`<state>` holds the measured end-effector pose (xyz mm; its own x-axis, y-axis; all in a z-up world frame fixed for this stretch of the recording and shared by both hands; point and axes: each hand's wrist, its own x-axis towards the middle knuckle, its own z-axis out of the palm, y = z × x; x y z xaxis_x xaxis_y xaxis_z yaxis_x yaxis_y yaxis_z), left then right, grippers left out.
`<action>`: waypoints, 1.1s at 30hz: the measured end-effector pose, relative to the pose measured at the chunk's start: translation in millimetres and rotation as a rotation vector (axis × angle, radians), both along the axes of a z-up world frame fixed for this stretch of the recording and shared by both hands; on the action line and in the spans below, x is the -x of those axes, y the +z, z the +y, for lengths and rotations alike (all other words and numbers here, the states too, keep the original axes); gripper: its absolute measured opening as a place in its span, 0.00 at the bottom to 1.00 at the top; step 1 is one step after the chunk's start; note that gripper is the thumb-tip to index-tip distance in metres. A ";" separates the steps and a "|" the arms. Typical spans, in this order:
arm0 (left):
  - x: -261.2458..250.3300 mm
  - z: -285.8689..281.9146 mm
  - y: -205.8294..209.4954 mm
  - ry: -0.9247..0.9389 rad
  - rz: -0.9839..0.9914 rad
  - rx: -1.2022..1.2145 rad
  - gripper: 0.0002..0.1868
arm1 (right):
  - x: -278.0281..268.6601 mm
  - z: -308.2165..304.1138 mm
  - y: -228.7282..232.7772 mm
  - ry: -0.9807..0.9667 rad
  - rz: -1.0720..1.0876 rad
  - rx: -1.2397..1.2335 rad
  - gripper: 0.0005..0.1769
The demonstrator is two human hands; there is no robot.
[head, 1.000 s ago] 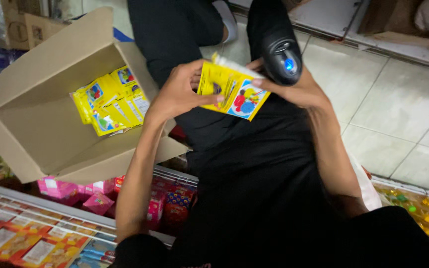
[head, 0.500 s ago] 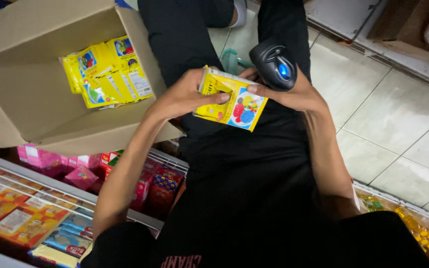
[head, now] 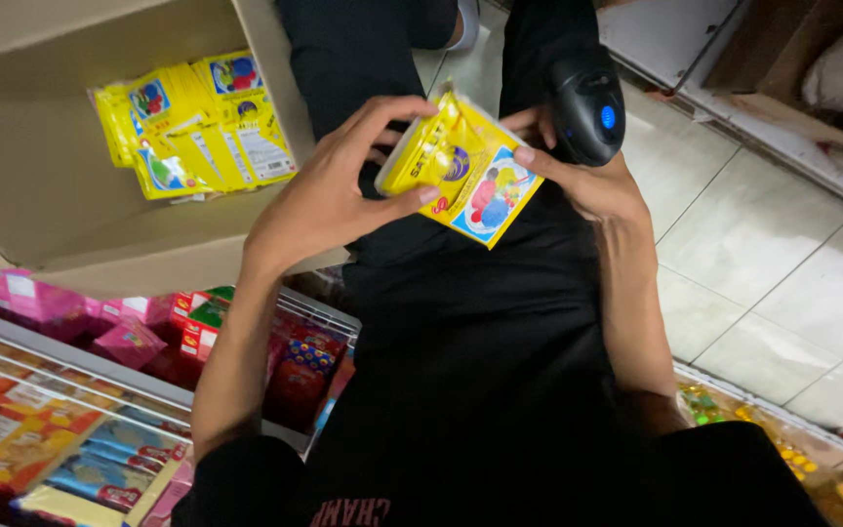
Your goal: The person sits on the floor and repeatedly picks up yellow packets from a cardboard box. They use a handheld barcode scanner to scan the barcode on each packet and then place the packet back into the box. The person occasionally stacks scanned packets on their lap.
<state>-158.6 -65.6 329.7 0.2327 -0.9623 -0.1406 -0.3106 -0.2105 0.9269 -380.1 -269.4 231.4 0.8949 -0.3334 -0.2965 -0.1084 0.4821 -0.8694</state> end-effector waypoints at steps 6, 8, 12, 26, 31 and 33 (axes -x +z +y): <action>0.8 13.8 2.5 -0.002 0.126 0.173 0.30 | -3.3 12.0 3.7 -0.103 -0.062 -0.195 0.20; -3.5 20.4 -3.1 0.013 0.441 0.044 0.35 | -5.1 15.3 5.2 -0.071 -0.094 -0.146 0.21; -8.6 28.5 -14.0 0.011 0.267 0.218 0.36 | -7.1 24.3 7.6 -0.027 -0.078 -0.011 0.21; -45.2 60.8 -37.1 0.093 0.150 0.109 0.46 | -36.1 79.8 26.2 -0.001 0.328 0.291 0.31; -55.3 60.1 -58.3 0.135 0.298 0.209 0.42 | -57.4 83.6 23.2 0.035 0.264 0.444 0.31; -52.2 61.3 -57.7 0.148 0.201 0.179 0.42 | -61.6 92.5 15.8 -0.074 0.294 0.177 0.34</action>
